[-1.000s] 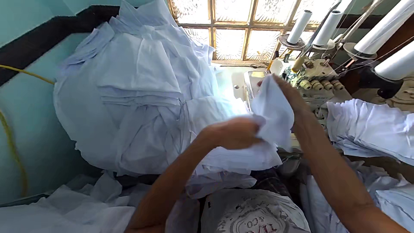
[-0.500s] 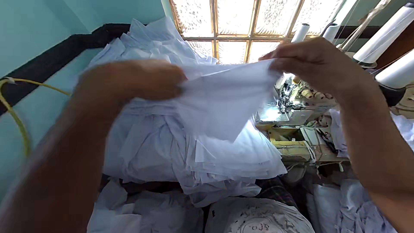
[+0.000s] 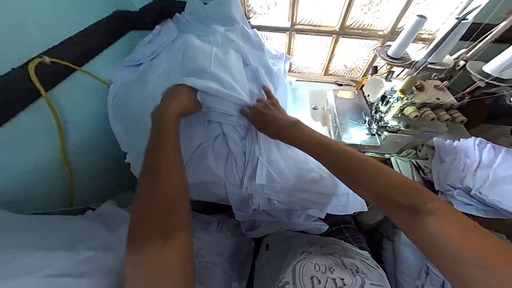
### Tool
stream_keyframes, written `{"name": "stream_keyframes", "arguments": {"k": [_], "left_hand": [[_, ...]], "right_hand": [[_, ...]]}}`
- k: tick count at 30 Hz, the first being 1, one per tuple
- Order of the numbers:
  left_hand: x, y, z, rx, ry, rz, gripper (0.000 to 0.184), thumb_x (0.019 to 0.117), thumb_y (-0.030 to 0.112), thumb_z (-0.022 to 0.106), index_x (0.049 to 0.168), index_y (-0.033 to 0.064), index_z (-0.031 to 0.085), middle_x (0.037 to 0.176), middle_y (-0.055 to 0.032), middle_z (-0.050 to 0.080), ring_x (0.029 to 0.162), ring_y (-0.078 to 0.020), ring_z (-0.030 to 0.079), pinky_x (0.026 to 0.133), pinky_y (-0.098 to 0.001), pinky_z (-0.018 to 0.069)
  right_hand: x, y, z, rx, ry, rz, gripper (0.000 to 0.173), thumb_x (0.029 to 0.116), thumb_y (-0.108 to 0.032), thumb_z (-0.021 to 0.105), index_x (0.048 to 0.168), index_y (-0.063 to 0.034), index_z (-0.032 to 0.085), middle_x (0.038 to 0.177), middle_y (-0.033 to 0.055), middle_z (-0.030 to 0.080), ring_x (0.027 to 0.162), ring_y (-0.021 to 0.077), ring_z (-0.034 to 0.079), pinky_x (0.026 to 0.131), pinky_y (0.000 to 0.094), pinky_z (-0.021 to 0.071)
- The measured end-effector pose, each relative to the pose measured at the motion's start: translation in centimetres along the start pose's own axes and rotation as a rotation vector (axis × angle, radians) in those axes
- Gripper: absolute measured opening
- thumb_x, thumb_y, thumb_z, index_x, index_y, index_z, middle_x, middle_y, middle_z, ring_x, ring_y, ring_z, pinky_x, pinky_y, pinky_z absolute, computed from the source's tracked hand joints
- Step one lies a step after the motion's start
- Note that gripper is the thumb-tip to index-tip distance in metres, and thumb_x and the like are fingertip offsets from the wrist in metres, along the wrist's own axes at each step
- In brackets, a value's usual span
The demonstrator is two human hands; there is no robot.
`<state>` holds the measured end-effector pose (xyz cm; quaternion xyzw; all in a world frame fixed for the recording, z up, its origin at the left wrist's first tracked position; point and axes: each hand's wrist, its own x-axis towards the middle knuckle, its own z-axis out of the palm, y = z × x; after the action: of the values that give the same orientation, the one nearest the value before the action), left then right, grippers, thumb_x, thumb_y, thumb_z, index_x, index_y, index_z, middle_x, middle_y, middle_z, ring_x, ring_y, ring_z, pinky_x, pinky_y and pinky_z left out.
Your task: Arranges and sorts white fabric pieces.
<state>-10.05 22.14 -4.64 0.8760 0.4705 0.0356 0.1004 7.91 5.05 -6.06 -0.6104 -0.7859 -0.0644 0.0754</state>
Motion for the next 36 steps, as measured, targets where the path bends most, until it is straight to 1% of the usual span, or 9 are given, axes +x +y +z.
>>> {"name": "stream_keyframes", "arguments": {"k": [3, 6, 10, 16, 19, 23, 26, 31, 36], "left_hand": [[-0.8, 0.0, 2.7, -0.036, 0.065, -0.115, 0.034, 0.0991, 0.012, 0.061, 0.113, -0.0192, 0.061, 0.124, -0.0438, 0.057, 0.122, -0.0608, 0.053, 0.096, -0.0775, 0.0383], [-4.0, 1.2, 4.7, -0.122, 0.295, -0.130, 0.041, 0.0933, 0.008, 0.065, 0.127, -0.0145, 0.057, 0.133, -0.0394, 0.054, 0.125, -0.0568, 0.053, 0.099, -0.0742, 0.0420], [-12.2, 6.6, 4.7, -0.303, 0.332, -0.071, 0.044, 0.0990, 0.004, 0.055, 0.141, -0.0089, 0.053, 0.152, -0.0336, 0.043, 0.140, -0.0513, 0.043, 0.111, -0.0677, 0.0350], [-16.9, 12.5, 9.1, -0.498, 0.195, 0.469, 0.017, 0.0957, -0.002, 0.062, 0.109, -0.0029, 0.073, 0.111, -0.0195, 0.072, 0.098, -0.0357, 0.070, 0.086, -0.0541, 0.0558], [-16.0, 11.2, 11.2, -0.366, 0.135, 0.524, 0.013, 0.0916, 0.000, 0.069, 0.102, 0.0003, 0.077, 0.110, -0.0161, 0.073, 0.106, -0.0379, 0.067, 0.089, -0.0567, 0.0528], [-16.6, 8.6, 11.4, -0.372, 0.130, 0.439, 0.016, 0.0850, -0.004, 0.075, 0.101, -0.0011, 0.077, 0.120, -0.0177, 0.069, 0.110, -0.0394, 0.065, 0.091, -0.0599, 0.0515], [-17.6, 7.6, 11.9, -0.413, 0.133, 0.387, 0.012, 0.0860, -0.007, 0.072, 0.095, -0.0021, 0.077, 0.114, -0.0174, 0.072, 0.105, -0.0368, 0.068, 0.088, -0.0584, 0.0536], [-19.2, 6.2, 11.7, -0.389, 0.069, 0.299, 0.009, 0.0897, -0.005, 0.069, 0.092, -0.0019, 0.077, 0.106, -0.0189, 0.073, 0.103, -0.0414, 0.067, 0.086, -0.0620, 0.0508], [-19.4, 8.3, 10.9, -0.441, 0.315, 0.274, 0.009, 0.0922, 0.001, 0.066, 0.095, -0.0031, 0.074, 0.099, -0.0177, 0.072, 0.086, -0.0323, 0.070, 0.076, -0.0537, 0.0559]], "right_hand": [[-3.1, -0.6, 0.6, 0.138, -0.103, -0.081, 0.035, 0.1000, 0.002, 0.052, 0.133, 0.0001, 0.064, 0.132, 0.0217, 0.066, 0.117, 0.0422, 0.065, 0.105, 0.0631, 0.0409], [-8.1, 0.4, 1.4, 0.209, 0.024, -0.195, 0.019, 0.0975, -0.004, 0.060, 0.113, -0.0022, 0.072, 0.113, 0.0159, 0.072, 0.103, 0.0341, 0.070, 0.088, 0.0509, 0.0568], [-15.9, 0.8, 1.5, 0.305, 0.083, -0.140, 0.009, 0.0915, -0.005, 0.066, 0.096, -0.0048, 0.073, 0.090, 0.0099, 0.071, 0.083, 0.0259, 0.070, 0.073, 0.0423, 0.0582], [-19.5, -0.6, 3.3, 0.252, 0.064, -0.151, 0.014, 0.0911, -0.011, 0.069, 0.098, -0.0003, 0.074, 0.096, 0.0150, 0.071, 0.083, 0.0299, 0.070, 0.065, 0.0402, 0.0579], [-19.4, -1.1, 4.0, 0.107, 0.163, -0.236, 0.010, 0.0916, -0.003, 0.063, 0.090, 0.0024, 0.072, 0.087, 0.0159, 0.069, 0.070, 0.0284, 0.069, 0.052, 0.0350, 0.0536], [-19.2, -1.0, 4.5, 0.081, 0.217, -0.241, 0.010, 0.0906, -0.002, 0.062, 0.088, 0.0025, 0.071, 0.084, 0.0154, 0.069, 0.067, 0.0269, 0.068, 0.050, 0.0338, 0.0519], [-18.8, -0.2, 3.8, 0.339, 0.154, -0.067, 0.009, 0.0893, -0.004, 0.065, 0.089, 0.0022, 0.071, 0.081, 0.0140, 0.068, 0.070, 0.0261, 0.069, 0.058, 0.0390, 0.0561], [-18.8, 2.6, 3.6, 0.789, 0.007, 0.066, 0.008, 0.0897, -0.004, 0.068, 0.091, 0.0025, 0.072, 0.085, 0.0101, 0.069, 0.072, 0.0099, 0.064, 0.067, 0.0232, 0.0540], [-19.0, 1.5, 4.2, 0.747, 0.045, 0.071, 0.009, 0.0909, -0.007, 0.067, 0.090, 0.0005, 0.072, 0.086, 0.0092, 0.068, 0.074, 0.0096, 0.062, 0.067, 0.0224, 0.0514]]}}
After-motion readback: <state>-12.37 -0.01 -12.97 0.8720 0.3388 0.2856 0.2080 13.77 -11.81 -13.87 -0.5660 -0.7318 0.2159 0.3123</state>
